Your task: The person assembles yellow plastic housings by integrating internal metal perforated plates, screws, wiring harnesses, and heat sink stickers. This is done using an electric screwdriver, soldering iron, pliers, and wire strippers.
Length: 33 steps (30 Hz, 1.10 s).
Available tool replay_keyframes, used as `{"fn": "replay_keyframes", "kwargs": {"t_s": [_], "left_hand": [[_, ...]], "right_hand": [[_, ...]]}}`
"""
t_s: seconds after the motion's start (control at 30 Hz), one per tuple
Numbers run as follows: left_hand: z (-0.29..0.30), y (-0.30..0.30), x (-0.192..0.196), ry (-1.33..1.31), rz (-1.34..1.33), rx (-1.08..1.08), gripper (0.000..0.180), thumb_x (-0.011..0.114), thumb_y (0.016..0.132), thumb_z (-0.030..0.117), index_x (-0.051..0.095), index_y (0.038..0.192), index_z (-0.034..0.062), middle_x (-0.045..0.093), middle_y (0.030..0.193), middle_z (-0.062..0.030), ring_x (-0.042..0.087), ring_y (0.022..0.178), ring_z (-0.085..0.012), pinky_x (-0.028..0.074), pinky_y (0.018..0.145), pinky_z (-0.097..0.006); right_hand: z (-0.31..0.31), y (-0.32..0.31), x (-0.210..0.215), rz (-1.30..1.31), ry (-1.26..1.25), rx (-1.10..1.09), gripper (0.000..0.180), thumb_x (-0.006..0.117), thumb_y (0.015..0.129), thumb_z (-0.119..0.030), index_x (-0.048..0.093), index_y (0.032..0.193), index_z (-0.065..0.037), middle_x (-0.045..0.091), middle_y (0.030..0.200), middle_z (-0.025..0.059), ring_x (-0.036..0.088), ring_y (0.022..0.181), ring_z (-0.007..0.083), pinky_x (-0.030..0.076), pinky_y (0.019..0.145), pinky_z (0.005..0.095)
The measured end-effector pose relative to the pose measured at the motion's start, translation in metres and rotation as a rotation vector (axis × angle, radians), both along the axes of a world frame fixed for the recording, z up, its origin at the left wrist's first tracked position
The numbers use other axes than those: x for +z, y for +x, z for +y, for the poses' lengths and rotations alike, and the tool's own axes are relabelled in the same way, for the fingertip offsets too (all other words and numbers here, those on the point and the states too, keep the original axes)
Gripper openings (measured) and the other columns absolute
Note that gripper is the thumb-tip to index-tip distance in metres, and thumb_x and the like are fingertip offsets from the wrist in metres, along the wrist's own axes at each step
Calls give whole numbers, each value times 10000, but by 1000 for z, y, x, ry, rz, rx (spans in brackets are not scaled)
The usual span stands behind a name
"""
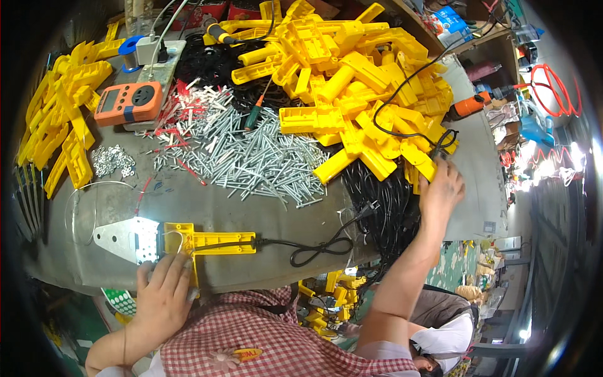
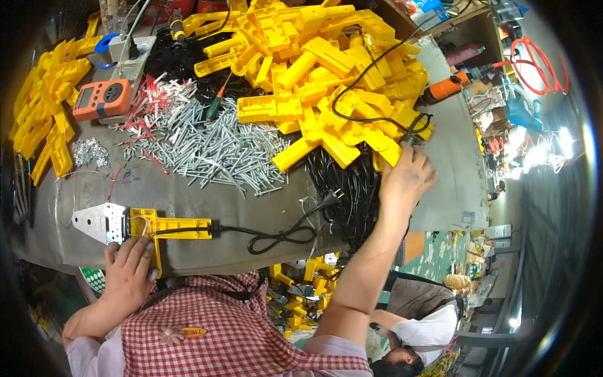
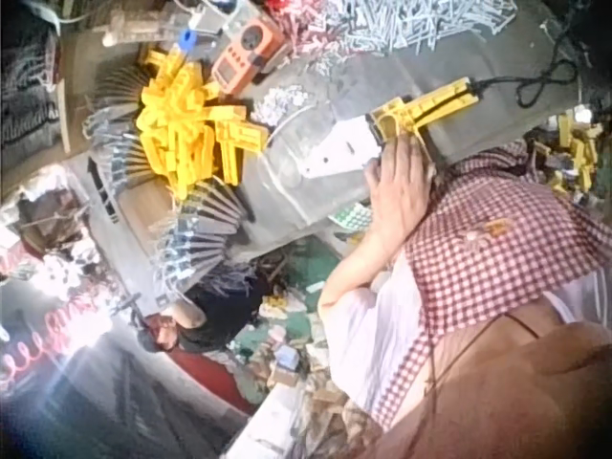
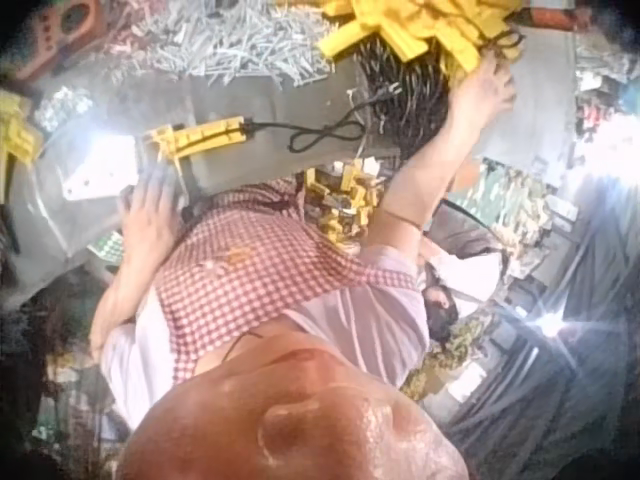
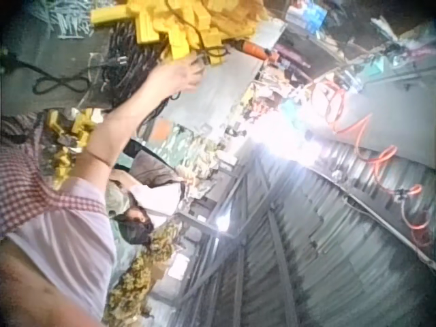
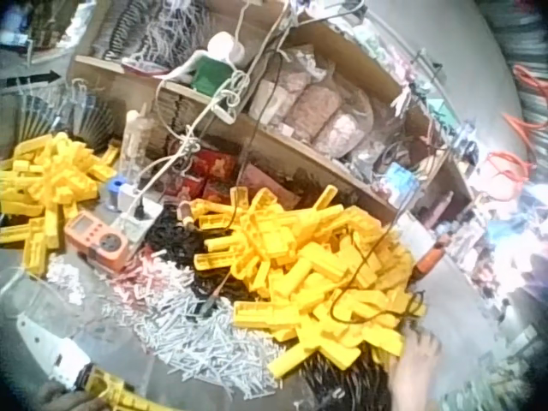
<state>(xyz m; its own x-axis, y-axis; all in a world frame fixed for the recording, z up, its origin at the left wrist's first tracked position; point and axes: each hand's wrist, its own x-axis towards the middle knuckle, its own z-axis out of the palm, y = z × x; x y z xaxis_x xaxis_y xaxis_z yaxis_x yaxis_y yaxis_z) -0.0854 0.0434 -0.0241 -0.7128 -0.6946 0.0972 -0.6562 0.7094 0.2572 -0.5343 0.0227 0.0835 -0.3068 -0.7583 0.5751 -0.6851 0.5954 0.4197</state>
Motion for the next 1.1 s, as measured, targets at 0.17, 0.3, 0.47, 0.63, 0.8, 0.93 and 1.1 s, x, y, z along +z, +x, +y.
{"fn": "replay_keyframes", "kwargs": {"t_s": [0.17,0.3,0.47,0.63,0.8,0.93,1.1], "left_hand": [[-3,1,5,8,-13,12,493,642,685,165,522,1119,-37,475,1241,-170,451,1142,-281,299,911,-460],[-4,3,7,5,-18,12,488,634,704,173,521,1128,-39,477,1237,-167,451,1139,-278,299,911,-460],[-1,1,0,-11,18,37,508,665,655,155,527,1111,-25,491,1225,-149,467,1123,-286,320,886,-495],[0,4,2,-22,33,22,475,658,649,175,550,1072,-11,513,1207,-144,469,1126,-275,333,882,-480],[0,4,1,-38,19,21,487,654,624,182,554,1064,-2,509,1222,-138,468,1131,-267,339,877,-482],[1,4,-1,-57,9,19,489,657,621,182,560,1066,7,509,1226,-137,476,1124,-254,343,874,-470],[1,6,-4,-62,26,29,494,660,624,189,562,1076,15,519,1216,-126,492,1095,-242,345,863,-464]], "right_hand": [[-4,16,-9,-312,119,304,510,697,728,-137,516,1199,-63,537,1158,131,494,1070,320,412,917,393],[-21,9,-17,-218,78,240,492,688,749,-220,528,1183,-52,520,1187,123,476,1084,300,380,921,413],[-44,52,-8,-110,-146,352,307,668,755,-173,579,1023,-53,543,1081,117,475,1030,322,373,868,435],[-136,78,-10,-582,-27,761,176,605,790,-105,576,921,10,574,927,179,545,896,357,438,801,405],[-228,93,-42,-339,-18,752,158,605,787,-131,605,905,-25,570,977,145,523,954,323,433,809,412],[-248,100,-42,-170,-21,717,162,599,790,-191,618,898,-71,544,1022,109,468,1016,283,408,820,415],[-228,150,-44,-560,202,576,550,551,832,-486,483,1167,-56,650,843,214,641,796,377,491,707,461]]}}
